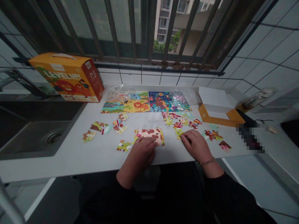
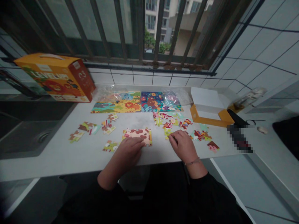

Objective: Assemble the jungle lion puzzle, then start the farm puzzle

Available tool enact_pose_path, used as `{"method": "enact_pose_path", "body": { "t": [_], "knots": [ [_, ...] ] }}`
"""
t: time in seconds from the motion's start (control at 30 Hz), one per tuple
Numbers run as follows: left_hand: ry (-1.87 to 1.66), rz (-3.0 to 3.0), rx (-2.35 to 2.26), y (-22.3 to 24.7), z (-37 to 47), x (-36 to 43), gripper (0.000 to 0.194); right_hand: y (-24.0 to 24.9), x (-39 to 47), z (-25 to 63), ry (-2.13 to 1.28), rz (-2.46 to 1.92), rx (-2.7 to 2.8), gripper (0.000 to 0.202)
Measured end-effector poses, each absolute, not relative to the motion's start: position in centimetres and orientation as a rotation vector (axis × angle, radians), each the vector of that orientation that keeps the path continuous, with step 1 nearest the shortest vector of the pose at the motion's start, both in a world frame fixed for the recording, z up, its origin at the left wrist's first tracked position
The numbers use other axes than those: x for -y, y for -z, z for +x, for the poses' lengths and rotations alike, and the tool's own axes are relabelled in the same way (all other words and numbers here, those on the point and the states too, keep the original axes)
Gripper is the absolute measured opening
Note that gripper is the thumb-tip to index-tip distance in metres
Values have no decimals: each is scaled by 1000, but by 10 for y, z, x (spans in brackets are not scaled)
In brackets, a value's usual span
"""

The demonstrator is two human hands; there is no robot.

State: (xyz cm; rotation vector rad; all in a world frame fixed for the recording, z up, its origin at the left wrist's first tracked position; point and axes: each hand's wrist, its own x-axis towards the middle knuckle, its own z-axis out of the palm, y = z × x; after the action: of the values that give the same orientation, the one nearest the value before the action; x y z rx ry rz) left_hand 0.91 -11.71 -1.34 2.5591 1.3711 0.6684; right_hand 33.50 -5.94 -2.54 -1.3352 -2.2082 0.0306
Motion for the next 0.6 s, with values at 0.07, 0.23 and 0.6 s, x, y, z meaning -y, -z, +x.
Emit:
{"method": "enact_pose_path", "body": {
  "t": [0.07,0.23,0.6],
  "knots": [
    [-693,2543,-1381,13,10,118,39,26,60,336,-16,-1320,2197,24],
    [-676,2559,-1461,9,0,126,38,26,61,337,3,-1318,2182,26],
    [-635,2343,-1875,4,-118,163,61,26,61,337,25,-1308,2159,21]
  ]
}}
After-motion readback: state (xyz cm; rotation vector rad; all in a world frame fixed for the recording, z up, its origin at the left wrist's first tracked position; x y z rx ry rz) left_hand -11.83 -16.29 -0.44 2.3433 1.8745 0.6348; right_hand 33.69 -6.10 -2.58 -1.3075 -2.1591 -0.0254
